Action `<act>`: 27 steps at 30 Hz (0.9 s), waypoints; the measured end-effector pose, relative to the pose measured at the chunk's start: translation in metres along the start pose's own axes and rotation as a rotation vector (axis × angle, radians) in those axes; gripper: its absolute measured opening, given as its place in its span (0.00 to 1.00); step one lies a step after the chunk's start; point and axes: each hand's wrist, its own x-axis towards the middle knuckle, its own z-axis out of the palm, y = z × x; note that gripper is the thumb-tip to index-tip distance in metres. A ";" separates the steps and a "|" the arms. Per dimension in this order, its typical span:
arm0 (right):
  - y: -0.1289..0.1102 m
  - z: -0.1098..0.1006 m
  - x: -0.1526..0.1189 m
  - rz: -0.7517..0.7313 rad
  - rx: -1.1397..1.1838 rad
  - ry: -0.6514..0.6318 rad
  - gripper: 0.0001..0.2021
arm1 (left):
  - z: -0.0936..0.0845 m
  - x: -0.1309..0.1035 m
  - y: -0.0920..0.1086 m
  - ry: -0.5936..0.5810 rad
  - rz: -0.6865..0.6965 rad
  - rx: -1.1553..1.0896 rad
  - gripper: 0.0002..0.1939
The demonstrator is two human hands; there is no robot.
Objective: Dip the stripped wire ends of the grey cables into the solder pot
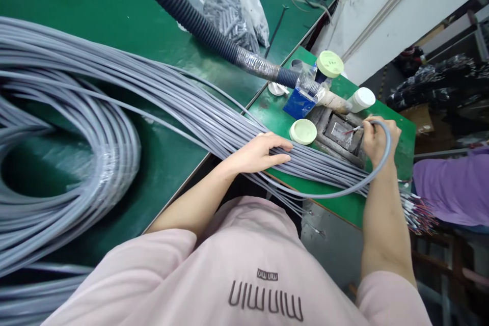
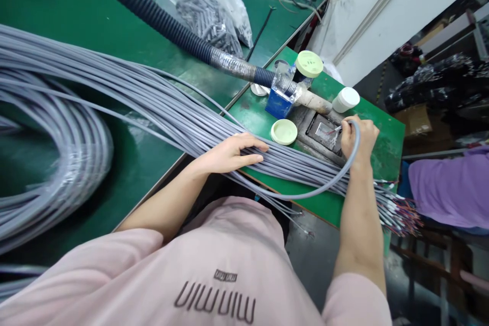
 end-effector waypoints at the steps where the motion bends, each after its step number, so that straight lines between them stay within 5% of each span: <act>1: 0.000 0.002 0.001 0.002 -0.010 -0.008 0.12 | 0.000 0.000 0.000 -0.001 -0.001 -0.002 0.17; 14: -0.003 0.020 0.004 0.004 -0.069 -0.071 0.13 | -0.001 0.001 0.000 0.007 -0.006 -0.009 0.17; 20: -0.020 -0.024 -0.018 -0.047 0.059 0.114 0.11 | 0.000 0.001 -0.001 0.039 -0.013 -0.046 0.16; 24: -0.053 -0.063 -0.062 -0.187 0.314 0.318 0.10 | 0.027 0.004 0.012 0.200 -0.145 -0.350 0.16; 27: -0.084 -0.070 -0.102 -0.293 0.471 0.449 0.18 | 0.065 0.009 0.028 0.114 -0.269 -0.842 0.22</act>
